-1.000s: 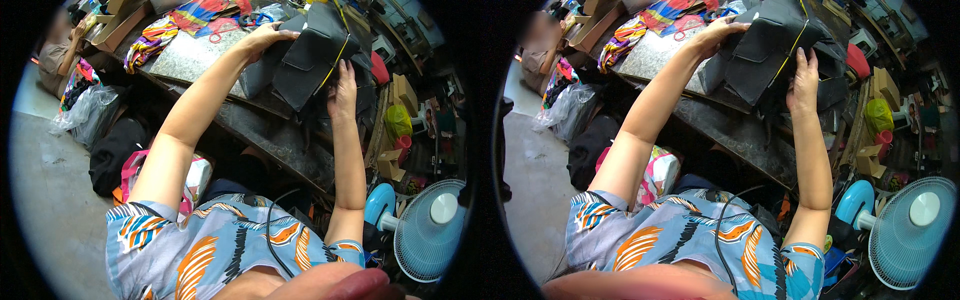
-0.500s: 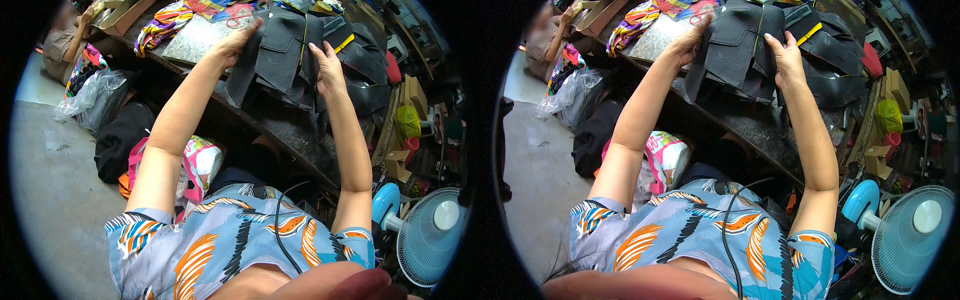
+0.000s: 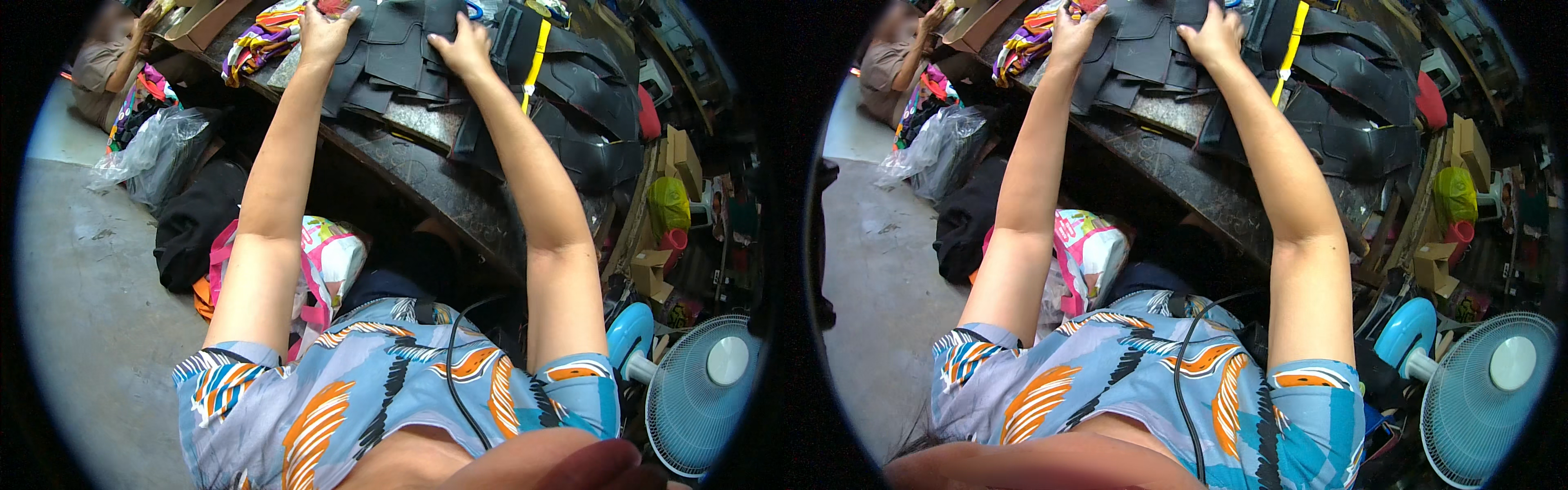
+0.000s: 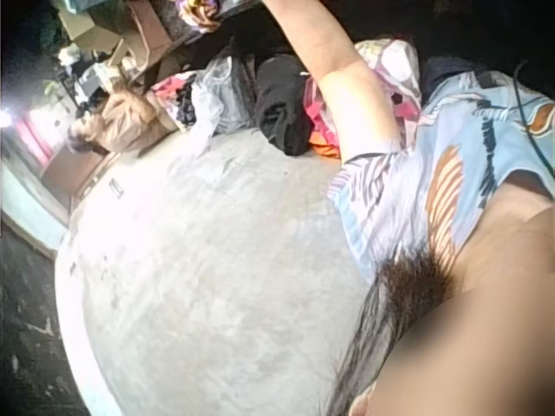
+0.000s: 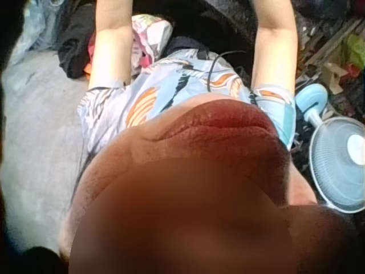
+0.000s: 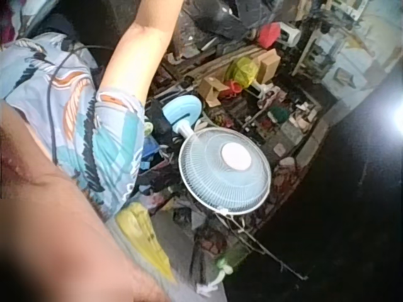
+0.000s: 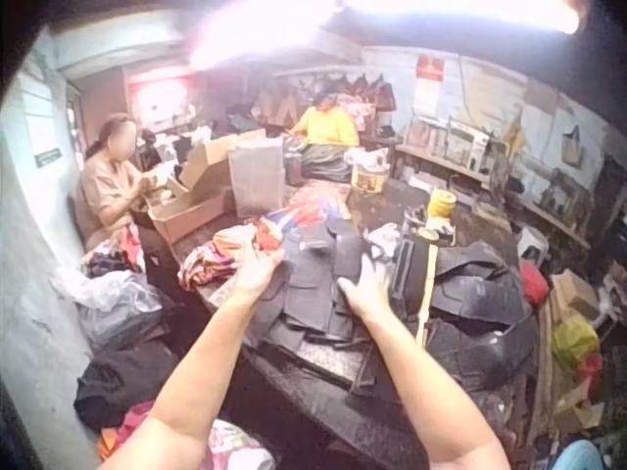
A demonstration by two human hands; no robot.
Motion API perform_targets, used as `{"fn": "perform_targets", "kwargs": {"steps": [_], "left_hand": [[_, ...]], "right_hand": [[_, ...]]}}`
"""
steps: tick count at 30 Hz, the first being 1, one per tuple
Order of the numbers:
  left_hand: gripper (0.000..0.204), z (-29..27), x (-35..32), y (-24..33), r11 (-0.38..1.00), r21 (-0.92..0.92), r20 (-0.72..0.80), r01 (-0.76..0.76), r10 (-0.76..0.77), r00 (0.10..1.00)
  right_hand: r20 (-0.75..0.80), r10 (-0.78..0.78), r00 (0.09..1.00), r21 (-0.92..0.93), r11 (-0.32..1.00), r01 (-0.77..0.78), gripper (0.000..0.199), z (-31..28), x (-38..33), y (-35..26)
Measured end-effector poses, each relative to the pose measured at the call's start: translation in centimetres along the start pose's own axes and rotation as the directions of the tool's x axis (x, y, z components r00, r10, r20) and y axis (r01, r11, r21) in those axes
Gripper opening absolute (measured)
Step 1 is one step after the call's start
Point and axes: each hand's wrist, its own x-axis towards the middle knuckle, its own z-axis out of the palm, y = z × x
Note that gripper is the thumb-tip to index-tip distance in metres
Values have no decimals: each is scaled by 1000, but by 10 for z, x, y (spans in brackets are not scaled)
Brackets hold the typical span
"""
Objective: The person repeatedly places a yellow template on black leather pieces and cuts around it with scissors. They trim edges, stack cut pieces, and continue cutting additional pieces on a cluttered workbench.
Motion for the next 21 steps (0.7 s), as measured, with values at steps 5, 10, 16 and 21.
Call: {"fn": "perform_targets", "kwargs": {"steps": [5,10,16,21], "left_hand": [[81,25,-36,13,749,446,278,-490,405,871],[85,45,-57,-12,464,693,481,-552,273,833],[82,46,-55,-6,428,724,501,-541,213,839],[75,50,-76,38,623,546,442,-561,354,824]], "right_hand": [[241,-75,968,229,973,19,82,-17,9,14],[90,-361,928,-137,919,370,49,-114,-30,28],[227,75,971,-277,961,-10,63,-136,-80,66],[117,46,992,486,868,-98,53,-123,-63,68]]}}
